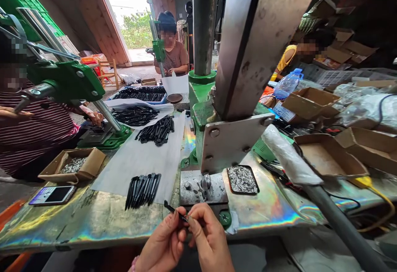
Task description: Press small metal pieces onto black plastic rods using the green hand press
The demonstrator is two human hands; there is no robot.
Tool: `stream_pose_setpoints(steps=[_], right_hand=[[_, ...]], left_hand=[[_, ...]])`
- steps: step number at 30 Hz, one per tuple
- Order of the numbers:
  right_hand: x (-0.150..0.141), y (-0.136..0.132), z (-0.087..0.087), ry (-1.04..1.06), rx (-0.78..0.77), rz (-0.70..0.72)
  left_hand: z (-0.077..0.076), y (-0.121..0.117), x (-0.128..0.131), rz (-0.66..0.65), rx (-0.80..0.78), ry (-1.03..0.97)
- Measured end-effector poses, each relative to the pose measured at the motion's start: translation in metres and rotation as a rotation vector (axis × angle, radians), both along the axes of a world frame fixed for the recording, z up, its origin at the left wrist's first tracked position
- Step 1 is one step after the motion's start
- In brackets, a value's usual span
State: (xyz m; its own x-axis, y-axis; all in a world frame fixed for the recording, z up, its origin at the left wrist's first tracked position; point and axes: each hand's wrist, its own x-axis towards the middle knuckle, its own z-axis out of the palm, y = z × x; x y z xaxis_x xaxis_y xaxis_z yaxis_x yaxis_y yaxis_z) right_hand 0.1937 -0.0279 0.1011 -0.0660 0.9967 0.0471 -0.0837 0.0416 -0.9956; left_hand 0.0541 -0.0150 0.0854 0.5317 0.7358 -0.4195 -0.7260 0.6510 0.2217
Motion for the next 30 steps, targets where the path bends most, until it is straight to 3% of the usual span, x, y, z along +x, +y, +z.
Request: stream_pose_setpoints(steps=[5,7,13,18,23,26,30], right_hand=[[-0.006,-0.008,-0.015,-0.497,0.350,-0.203],[-0.008,-0.010,-0.019,-0.576,0.398,-0.263],[0.001,-0.002,-0.015,-0.369,0.278,-0.114],[0.005,-0.003,-0.020,-0.269,0.249,-0.103],[0.018,-0.005,-0.031,-0.103,-0.065,-0.226],[0.026,-0.001,-0.039,-0.128,-0.158,-0.270],[0.031,0.007,-0.052,-0.295,-0.088,-0.233]], left_hand=[[0.001,0.002,0.001,0.025,-0.063,0.049],[0.001,0.002,0.001,0.035,-0.080,0.071],[0.002,0.002,0.002,0.023,-0.079,0.096],[0.006,0.005,0.006,0.012,-0.032,0.124],[0.013,0.019,0.004,0.069,0.096,0.246],[0.018,0.035,0.004,0.071,0.174,0.310],[0.028,0.057,0.015,0.030,0.350,0.397]])
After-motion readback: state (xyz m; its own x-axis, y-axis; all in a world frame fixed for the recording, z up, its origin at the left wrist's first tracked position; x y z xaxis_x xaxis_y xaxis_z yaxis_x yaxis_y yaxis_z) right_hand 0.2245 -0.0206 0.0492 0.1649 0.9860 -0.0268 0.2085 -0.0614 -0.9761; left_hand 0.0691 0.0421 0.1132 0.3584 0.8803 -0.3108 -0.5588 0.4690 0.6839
